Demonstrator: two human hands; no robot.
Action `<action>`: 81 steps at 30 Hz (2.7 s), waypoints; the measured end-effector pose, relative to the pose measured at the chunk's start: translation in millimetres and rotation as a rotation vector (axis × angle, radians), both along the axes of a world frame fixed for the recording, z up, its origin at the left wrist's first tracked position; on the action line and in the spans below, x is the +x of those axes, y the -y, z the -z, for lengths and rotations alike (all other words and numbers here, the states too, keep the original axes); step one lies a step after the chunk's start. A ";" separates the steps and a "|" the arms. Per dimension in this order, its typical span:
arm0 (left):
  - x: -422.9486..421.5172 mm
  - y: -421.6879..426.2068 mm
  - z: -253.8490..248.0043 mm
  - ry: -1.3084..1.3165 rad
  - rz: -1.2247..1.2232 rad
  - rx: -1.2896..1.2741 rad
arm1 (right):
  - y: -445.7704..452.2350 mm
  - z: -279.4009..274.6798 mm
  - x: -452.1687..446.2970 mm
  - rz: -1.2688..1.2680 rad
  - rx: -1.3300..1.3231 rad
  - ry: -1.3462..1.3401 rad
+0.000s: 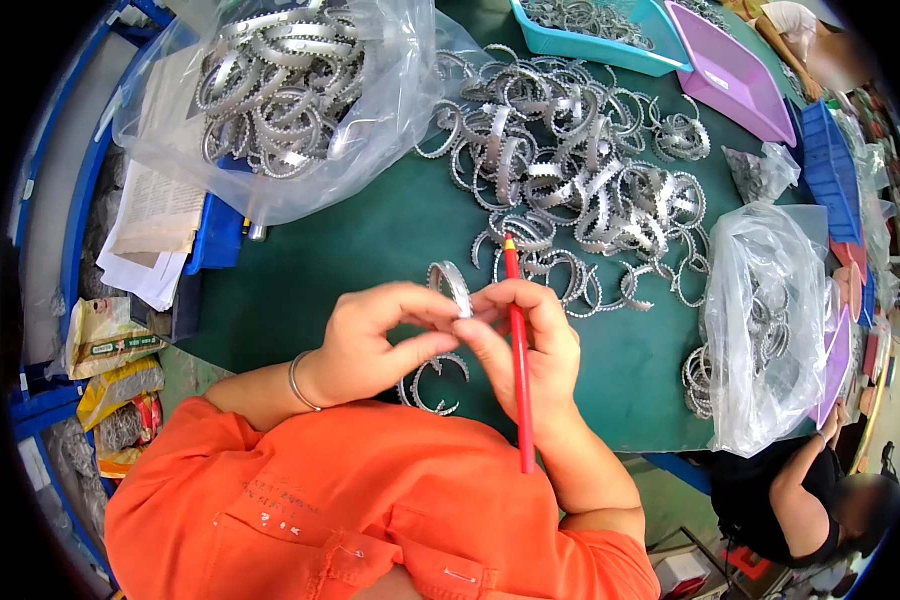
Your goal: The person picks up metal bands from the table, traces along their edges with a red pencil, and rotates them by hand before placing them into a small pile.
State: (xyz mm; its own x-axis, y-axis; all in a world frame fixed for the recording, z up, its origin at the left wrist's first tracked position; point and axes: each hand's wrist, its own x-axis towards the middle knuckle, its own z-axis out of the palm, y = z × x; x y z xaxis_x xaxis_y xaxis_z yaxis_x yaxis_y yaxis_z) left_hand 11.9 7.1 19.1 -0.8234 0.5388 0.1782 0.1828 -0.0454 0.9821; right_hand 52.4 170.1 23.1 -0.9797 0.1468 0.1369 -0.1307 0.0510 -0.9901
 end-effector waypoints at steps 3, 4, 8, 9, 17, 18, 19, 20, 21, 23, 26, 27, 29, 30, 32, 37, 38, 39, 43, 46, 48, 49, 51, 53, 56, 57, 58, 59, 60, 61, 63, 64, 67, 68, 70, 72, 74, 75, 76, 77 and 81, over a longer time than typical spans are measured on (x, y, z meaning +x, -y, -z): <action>-0.5 0.1 -5.4 -0.089 0.022 -0.058 | -1.4 5.3 1.0 -0.022 -0.066 -0.007; -1.8 1.4 -2.4 -0.117 -0.077 -0.044 | -2.0 3.8 0.4 0.024 -0.207 0.055; -13.4 6.5 8.4 0.191 -0.198 0.046 | -15.2 -0.4 -4.4 0.011 -0.637 0.160; -15.8 7.7 5.0 0.377 -0.156 0.053 | -16.7 -1.7 -4.9 -0.013 -0.730 0.182; -15.9 10.5 1.3 0.760 0.069 0.261 | -19.5 3.1 -2.8 -0.009 -0.879 0.263; -15.5 10.2 0.5 0.761 0.070 0.260 | -20.5 3.5 -2.2 -0.015 -0.886 0.268; -15.0 10.3 -1.2 0.782 0.074 0.256 | -21.5 3.5 -1.8 -0.013 -0.887 0.268; -14.8 10.4 -2.7 0.801 0.078 0.251 | -22.6 3.7 -1.6 -0.015 -0.878 0.284; -14.5 10.2 -3.6 0.802 0.078 0.249 | -23.4 3.8 -1.3 -0.017 -0.870 0.299; -13.7 9.2 -4.5 0.804 0.064 0.243 | -24.1 4.4 -0.3 -0.019 -0.860 0.299; -13.3 10.2 -2.4 0.814 0.069 0.252 | -23.3 4.6 1.2 -0.021 -0.825 0.296; -13.2 10.2 -1.6 0.815 0.069 0.249 | -22.9 4.5 1.7 -0.021 -0.800 0.291; -13.6 11.3 -1.0 0.812 0.059 0.257 | -22.3 5.1 3.1 -0.024 -0.763 0.283; -14.1 11.8 -0.9 0.812 0.058 0.250 | -22.3 5.5 3.9 -0.025 -0.721 0.276; -14.6 13.3 -0.9 0.817 0.063 0.271 | -21.8 6.3 5.4 -0.026 -0.670 0.243; -15.0 16.9 8.7 0.787 0.049 0.285 | -25.2 13.9 10.9 -0.124 -0.392 -0.023; -14.9 16.5 10.0 0.554 0.026 0.190 | -28.1 14.5 11.3 -0.172 -0.332 -0.053; -15.4 14.8 11.3 0.318 0.006 0.103 | -28.1 14.5 11.2 -0.155 -0.333 -0.065; -10.5 11.8 2.2 0.427 -0.010 0.250 | -28.7 17.7 11.9 -0.182 -0.338 -0.145; -9.2 12.5 6.2 0.328 0.027 0.270 | -26.0 17.6 16.4 -0.131 -0.300 -0.220; -8.4 13.9 7.2 0.202 0.062 0.249 | -24.7 17.3 18.3 -0.121 -0.295 -0.234; -7.2 13.5 5.3 0.187 0.056 0.248 | -24.2 17.3 19.4 -0.114 -0.291 -0.252; -4.5 13.9 4.6 0.184 0.059 0.259 | -25.7 16.6 21.6 -0.119 -0.286 -0.265; -3.0 15.9 1.3 0.229 0.086 0.260 | -28.0 15.3 25.0 -0.160 -0.230 -0.228; -0.1 20.7 3.6 0.300 0.138 0.212 | -35.3 16.7 31.6 -0.210 -0.207 -0.170; 1.9 21.6 5.7 0.331 0.170 0.165 | -36.8 16.9 33.3 -0.241 -0.158 -0.135; 4.7 21.4 7.0 0.446 0.155 0.135 | -32.7 12.4 35.3 -0.170 -0.093 -0.087; 5.3 23.6 8.8 0.543 0.157 0.050 | -32.2 8.4 36.1 -0.182 -0.079 -0.093; 4.9 25.8 12.7 0.553 0.155 -0.029 | -35.6 3.2 33.0 -0.022 -0.185 -0.201; 4.8 26.5 15.9 0.562 0.146 -0.101 | -41.3 -3.5 29.0 0.126 -0.292 -0.310; 2.3 25.7 8.7 0.568 0.057 -0.085 | -60.5 -51.7 25.0 0.288 -0.121 -0.485; -4.5 27.3 1.3 0.275 0.126 -0.297 | -64.9 -84.7 26.3 0.259 -0.366 -0.834; -10.4 26.6 7.6 -0.133 0.114 -0.459 | -65.2 -144.5 38.4 0.110 -0.227 -1.621; -12.9 23.2 6.8 -0.180 0.087 -0.463 | -63.0 -158.3 43.0 0.053 -0.082 -1.829; -17.7 12.4 6.5 -0.215 0.053 -0.468 | -69.2 -171.9 70.5 0.533 0.911 -1.921; -27.4 -2.1 5.7 -0.275 0.001 -0.491 | -71.8 -178.9 78.4 0.494 0.930 -1.889; -37.1 -17.1 13.4 -0.358 -0.075 -0.449 | -73.2 -184.4 81.1 0.434 0.834 -1.861; -42.2 -24.1 18.0 -0.442 -0.148 -0.409 | -73.6 -186.4 81.7 0.417 0.805 -1.854; -47.0 -28.9 20.3 -0.501 -0.134 -0.391 | -73.2 -188.0 82.2 0.414 0.789 -1.846; -52.4 -32.7 25.6 -0.499 -0.135 -0.387 | -73.1 -189.0 82.0 0.408 0.773 -1.843; -71.5 -42.6 33.9 -0.646 -0.132 -0.389 | -72.0 -191.8 83.3 0.404 0.740 -1.830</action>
